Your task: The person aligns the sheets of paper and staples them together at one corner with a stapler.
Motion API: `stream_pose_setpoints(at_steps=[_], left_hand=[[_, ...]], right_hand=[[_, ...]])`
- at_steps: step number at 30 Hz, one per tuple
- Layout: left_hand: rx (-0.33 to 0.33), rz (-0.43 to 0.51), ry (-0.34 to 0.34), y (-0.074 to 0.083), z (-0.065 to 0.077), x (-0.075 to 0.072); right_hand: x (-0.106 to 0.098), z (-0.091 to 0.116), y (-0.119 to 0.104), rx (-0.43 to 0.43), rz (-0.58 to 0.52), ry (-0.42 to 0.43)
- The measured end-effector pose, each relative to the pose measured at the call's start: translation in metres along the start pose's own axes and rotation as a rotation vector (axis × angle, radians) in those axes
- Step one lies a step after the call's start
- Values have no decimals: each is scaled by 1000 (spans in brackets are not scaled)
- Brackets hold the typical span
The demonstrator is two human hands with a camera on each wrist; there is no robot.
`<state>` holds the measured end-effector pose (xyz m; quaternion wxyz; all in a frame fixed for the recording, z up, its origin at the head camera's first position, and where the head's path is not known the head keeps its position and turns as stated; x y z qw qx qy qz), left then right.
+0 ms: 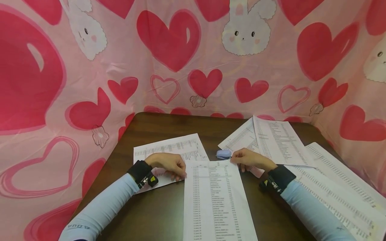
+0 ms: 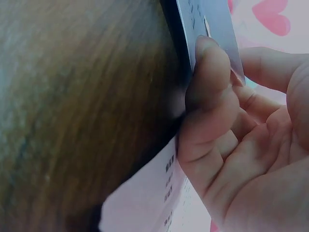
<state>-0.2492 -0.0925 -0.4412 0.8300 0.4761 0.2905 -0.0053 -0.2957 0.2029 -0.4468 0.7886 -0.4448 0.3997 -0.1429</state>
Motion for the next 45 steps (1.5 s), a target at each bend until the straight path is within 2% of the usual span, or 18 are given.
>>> stream_pose_setpoints(at_steps=[6,13,19,24,33,37,40,45], left_hand=[[13,-8,37,4,0,-10],[50,-46,87,8,2,-27],[57,-42,206,17,12,-53],[80,-50,304,27,22,-75],[99,-14,387,37,36,-96],[89,48,432,41,42,-106],[75,82,452,44,45,-112],[65,71,488,45,48,-122]], right_hand=[[-3,1,-3,-4,35,25],[-11,6,-6,41,38,29],[-30,6,-10,33,70,113],[-35,1,-20,27,56,121],[-41,-10,-52,-97,9,128],[-43,-19,-70,-150,5,132],[-42,-26,-83,-177,-10,133],[-36,-40,-98,-189,-41,115]])
Point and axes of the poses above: each hand's wrist, its own z-axis away from the middle knuckle, its own x-axis out of the palm, y = z × x, the point moved 5 cm from there along -z, towards the middle knuckle, and after that the axes turned 3 degrees about -z, right-handed, at the moved point
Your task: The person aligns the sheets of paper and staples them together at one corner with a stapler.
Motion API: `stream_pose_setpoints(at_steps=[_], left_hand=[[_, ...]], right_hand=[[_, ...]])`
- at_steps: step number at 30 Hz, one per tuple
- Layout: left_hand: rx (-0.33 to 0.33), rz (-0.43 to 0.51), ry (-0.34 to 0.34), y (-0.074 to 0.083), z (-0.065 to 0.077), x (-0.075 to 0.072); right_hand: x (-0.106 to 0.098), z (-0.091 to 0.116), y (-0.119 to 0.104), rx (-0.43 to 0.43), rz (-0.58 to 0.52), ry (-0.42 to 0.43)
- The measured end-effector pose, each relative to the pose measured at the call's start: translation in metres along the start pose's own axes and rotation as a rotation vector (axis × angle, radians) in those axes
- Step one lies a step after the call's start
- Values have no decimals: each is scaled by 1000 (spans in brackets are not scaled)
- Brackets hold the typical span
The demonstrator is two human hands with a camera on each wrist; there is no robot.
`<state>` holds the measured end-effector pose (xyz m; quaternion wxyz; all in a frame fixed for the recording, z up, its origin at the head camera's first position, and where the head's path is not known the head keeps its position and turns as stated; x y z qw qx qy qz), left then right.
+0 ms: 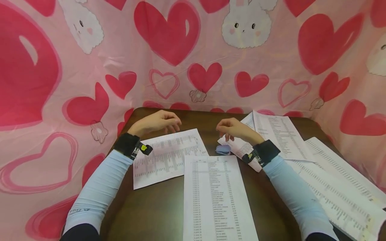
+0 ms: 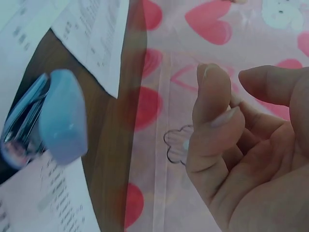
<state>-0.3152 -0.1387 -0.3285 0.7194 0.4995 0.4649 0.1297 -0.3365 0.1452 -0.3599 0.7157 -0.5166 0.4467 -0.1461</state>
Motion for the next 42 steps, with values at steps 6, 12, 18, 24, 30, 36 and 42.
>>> stream_pose_setpoints(at_steps=[6,12,18,24,30,36,42], left_hand=[[-10,-71,52,-1,-4,-10],[-80,-199,118,-18,-10,-18],[-143,-352,140,-28,-19,-14],[-129,-529,127,-25,-30,-10],[-164,-609,135,-35,-38,-10],[-201,-639,125,-50,-39,-10],[-270,-657,103,-62,-37,-9]], right_hand=[[9,-16,-11,-10,-23,-14],[19,-26,-19,12,-51,-35],[27,-35,-15,80,-24,-23],[36,-57,4,125,44,-30],[48,-66,7,148,109,-38],[54,-70,12,201,143,-33],[51,-72,16,241,140,-19]])
Point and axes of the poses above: each hand's wrist, its own z-axis away from the middle knuckle, its own x-axis out of the palm, y = z × x, the point moved 5 cm from there along -z, towards the middle knuckle, and after that the axes turned 3 degrees about -z, right-handed, at the moved point
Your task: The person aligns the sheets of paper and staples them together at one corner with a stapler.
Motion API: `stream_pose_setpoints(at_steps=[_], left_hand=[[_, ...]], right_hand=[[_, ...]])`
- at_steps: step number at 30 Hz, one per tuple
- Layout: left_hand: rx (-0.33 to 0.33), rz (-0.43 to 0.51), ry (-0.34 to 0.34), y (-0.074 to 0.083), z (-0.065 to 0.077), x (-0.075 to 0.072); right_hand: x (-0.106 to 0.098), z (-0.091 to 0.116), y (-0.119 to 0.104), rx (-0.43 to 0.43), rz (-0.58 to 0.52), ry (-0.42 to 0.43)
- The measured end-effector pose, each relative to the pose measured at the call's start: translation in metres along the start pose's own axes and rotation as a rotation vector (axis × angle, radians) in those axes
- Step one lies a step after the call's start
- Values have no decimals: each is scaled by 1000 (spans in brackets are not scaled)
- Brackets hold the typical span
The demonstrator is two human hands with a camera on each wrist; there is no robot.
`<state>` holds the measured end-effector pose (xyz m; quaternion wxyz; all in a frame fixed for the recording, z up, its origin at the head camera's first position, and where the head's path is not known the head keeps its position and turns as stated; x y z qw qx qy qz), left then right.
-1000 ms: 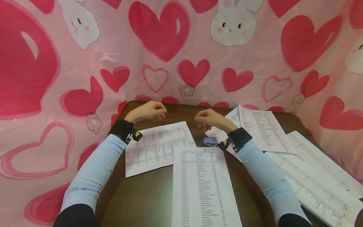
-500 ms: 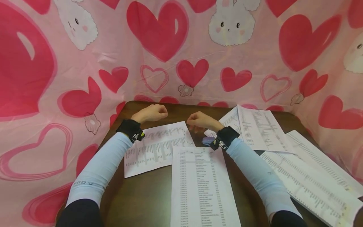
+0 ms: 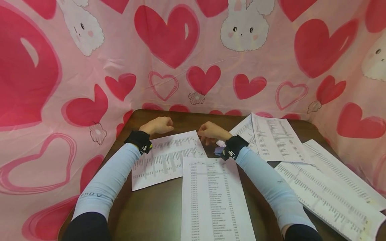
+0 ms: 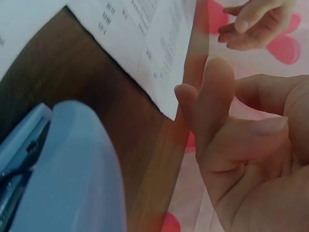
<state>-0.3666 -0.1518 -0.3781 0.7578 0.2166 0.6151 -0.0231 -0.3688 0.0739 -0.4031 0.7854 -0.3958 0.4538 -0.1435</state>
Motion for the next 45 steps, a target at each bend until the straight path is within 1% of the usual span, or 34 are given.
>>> stream_pose_setpoints(at_steps=[3,6,11,14,21,26,29,33,38,45], left_hand=[[-39,8,-24,-5,1,6],[-55,-1,-54,-9,2,12],[-46,-50,-53,-10,4,17],[-70,-67,-54,-11,4,20],[-137,-100,-91,-14,6,28],[-179,-126,-103,-18,8,34],[-174,-136,-102,-19,9,36],[-159,-124,-101,-18,10,37],[-190,-87,-110,-19,11,38],[-174,-99,-110,-19,12,38]], right_hand=[[0,-3,2,18,0,7],[3,-7,6,47,-11,-14],[8,-11,8,64,3,-44],[9,-13,8,73,30,-31],[7,-14,13,139,93,12],[9,-16,15,164,110,14],[12,-18,15,157,116,7],[16,-17,16,159,111,-3],[18,-15,17,158,97,2],[18,-16,20,139,94,2]])
Point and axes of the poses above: each hand's wrist, its own z-axis away from the middle knuckle, its own x-axis out of the palm, y = z × x, the point moved 5 cm from there along -z, towards the middle knuckle, and after that the axes turned 3 degrees about -z, right-handed, at the moved point
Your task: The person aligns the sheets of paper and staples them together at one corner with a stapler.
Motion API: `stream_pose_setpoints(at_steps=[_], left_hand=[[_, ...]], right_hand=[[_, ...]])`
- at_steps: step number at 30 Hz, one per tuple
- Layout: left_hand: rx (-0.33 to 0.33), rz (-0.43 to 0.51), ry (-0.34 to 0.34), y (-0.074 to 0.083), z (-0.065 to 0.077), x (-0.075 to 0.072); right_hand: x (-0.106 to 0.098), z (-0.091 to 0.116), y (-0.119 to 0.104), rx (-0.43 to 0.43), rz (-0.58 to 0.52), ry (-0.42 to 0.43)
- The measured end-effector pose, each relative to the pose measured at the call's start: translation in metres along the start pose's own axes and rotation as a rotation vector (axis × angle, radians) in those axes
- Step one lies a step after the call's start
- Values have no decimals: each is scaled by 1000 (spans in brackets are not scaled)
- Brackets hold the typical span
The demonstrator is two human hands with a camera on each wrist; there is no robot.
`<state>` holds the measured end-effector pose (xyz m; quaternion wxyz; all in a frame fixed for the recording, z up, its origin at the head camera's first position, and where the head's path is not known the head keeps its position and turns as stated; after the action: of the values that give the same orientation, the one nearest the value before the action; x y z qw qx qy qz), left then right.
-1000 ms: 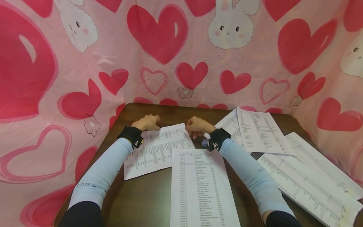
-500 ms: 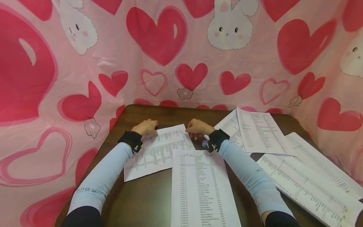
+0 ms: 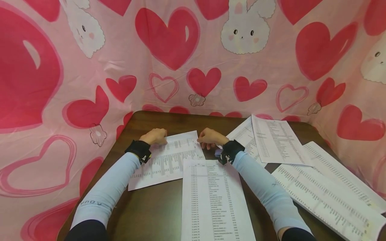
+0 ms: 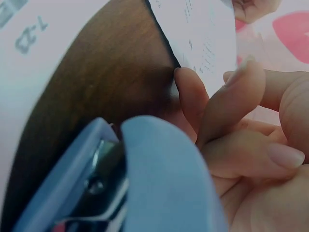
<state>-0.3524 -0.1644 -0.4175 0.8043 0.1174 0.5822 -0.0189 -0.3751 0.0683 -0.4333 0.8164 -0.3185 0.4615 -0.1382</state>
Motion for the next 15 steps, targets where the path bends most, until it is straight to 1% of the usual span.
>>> stream_pose_setpoints(at_steps=[3,7,10,15], left_hand=[[6,27,16,-1,0,0],[53,44,65,-4,1,0],[90,72,89,-9,1,0],[162,146,92,-16,2,-2]], right_hand=[[1,-1,2,-2,-11,-2],[2,-2,4,1,-18,-15],[3,-2,5,-10,-10,-23],[1,-1,3,-40,3,-19]])
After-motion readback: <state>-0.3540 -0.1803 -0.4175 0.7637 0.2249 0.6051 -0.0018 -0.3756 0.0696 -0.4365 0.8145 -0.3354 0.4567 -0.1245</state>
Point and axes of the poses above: each hand's wrist, its own z-axis away from the middle knuckle, its own x-axis out of the palm, y = z × x, the point moved 5 cm from there along -z, towards the middle knuckle, and after that the axes turned 3 degrees about -z, right-handed, at the moved point
